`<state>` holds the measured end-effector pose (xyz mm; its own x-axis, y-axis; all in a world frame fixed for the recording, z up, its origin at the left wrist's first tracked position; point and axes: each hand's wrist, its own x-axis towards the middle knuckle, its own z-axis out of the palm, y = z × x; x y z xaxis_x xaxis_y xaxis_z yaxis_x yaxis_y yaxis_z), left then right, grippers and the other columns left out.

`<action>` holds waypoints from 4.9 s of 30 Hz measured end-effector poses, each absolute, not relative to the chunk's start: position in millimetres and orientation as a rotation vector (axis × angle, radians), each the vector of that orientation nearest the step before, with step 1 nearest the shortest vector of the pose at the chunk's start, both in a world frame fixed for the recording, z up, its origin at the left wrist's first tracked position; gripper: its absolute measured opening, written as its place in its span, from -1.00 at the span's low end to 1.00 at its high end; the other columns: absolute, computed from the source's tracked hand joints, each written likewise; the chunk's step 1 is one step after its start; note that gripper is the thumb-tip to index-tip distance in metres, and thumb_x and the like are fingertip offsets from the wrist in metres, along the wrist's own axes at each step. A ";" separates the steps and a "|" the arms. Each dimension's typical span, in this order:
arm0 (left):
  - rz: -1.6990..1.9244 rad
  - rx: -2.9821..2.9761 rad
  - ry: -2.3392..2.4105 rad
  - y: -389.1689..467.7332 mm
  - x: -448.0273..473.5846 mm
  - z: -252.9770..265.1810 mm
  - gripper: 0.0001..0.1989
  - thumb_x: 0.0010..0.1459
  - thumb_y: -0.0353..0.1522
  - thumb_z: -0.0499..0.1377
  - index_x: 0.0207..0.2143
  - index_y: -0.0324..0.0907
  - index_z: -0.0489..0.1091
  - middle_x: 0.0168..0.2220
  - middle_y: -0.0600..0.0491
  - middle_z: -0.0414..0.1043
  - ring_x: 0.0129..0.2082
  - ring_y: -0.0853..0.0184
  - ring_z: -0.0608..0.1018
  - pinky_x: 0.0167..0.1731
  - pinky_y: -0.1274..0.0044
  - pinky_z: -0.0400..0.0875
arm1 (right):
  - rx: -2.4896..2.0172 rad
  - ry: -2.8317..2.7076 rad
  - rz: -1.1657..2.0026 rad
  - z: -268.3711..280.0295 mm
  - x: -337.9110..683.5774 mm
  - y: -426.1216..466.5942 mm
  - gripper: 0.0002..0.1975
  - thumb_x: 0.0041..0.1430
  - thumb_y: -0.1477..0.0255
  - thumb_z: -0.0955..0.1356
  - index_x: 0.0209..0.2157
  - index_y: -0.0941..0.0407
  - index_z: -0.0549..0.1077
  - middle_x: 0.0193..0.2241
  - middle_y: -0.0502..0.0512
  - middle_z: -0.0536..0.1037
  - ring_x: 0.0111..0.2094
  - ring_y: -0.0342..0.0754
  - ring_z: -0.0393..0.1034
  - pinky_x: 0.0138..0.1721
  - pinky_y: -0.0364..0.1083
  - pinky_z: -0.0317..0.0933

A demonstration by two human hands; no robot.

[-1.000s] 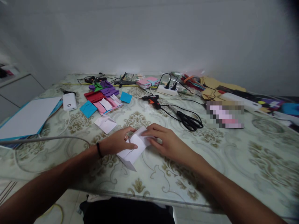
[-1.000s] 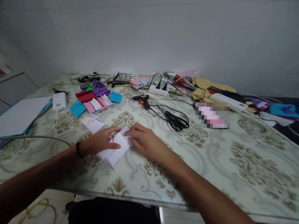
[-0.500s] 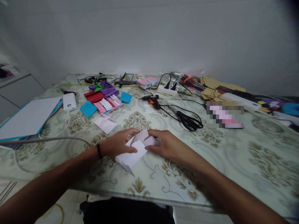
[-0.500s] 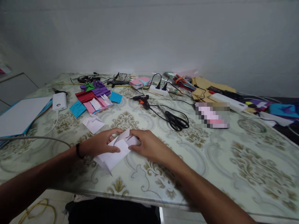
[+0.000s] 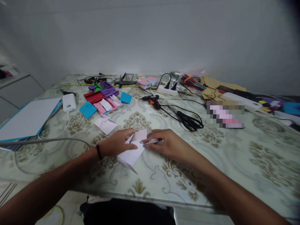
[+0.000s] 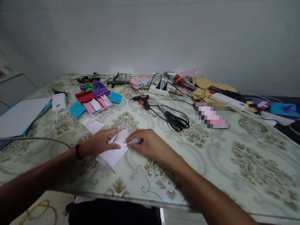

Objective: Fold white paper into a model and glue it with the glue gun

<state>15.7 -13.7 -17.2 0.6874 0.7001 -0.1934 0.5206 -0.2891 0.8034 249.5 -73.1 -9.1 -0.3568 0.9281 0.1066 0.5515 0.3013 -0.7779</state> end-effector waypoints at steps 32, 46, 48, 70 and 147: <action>0.819 2.144 0.965 -39.8 26.0 0.7 -0.57 0.09 -0.49 0.18 0.03 -0.12 0.29 -0.08 0.05 0.53 -0.11 0.26 0.58 -0.12 0.52 0.41 | -1.159 -1.629 0.583 3.4 231.1 -80.4 -0.78 0.11 0.47 0.45 -0.48 0.09 0.33 -0.09 0.14 0.43 -0.11 0.01 0.37 -0.22 -0.09 0.30; 1.007 1.926 1.082 -40.6 23.6 -2.3 -0.73 0.19 -0.36 0.20 -0.07 -0.12 0.26 -0.15 0.01 0.51 -0.15 0.22 0.56 -0.19 0.48 0.42 | -1.157 -1.197 0.601 17.0 170.2 -64.1 -0.50 0.07 0.45 0.41 0.00 -0.01 0.14 -0.02 0.13 0.33 -0.15 -0.04 0.37 -0.13 -0.07 0.36; 1.044 1.920 1.093 -39.1 23.9 -2.7 -0.76 0.19 -0.37 0.19 -0.09 -0.13 0.27 -0.16 0.01 0.51 -0.16 0.23 0.56 -0.19 0.48 0.42 | -1.245 -1.181 0.671 11.7 164.7 -58.6 -0.50 0.06 0.40 0.40 0.03 0.03 0.18 -0.06 0.14 0.40 -0.16 -0.01 0.38 -0.14 -0.04 0.35; 0.891 1.615 0.874 -7.0 18.9 -28.7 -0.51 0.05 -0.30 0.35 0.03 -0.22 0.38 -0.11 -0.07 0.58 -0.13 0.15 0.60 -0.14 0.42 0.48 | -1.256 -1.285 0.973 -9.7 186.6 -45.3 -0.71 0.17 0.21 0.27 -0.47 0.13 0.39 -0.52 -0.02 0.41 -0.48 -0.10 0.22 -0.43 -0.12 0.10; 0.872 1.402 0.872 -21.0 14.9 -3.8 -0.59 0.12 -0.13 0.30 -0.12 -0.25 0.54 -0.37 0.00 0.60 -0.45 0.26 0.57 -0.44 0.54 0.41 | -1.043 -1.164 1.058 1.0 191.3 -50.0 -0.65 0.14 0.14 0.42 -0.48 0.10 0.33 -0.58 -0.10 0.33 -0.55 -0.18 0.22 -0.51 -0.18 0.15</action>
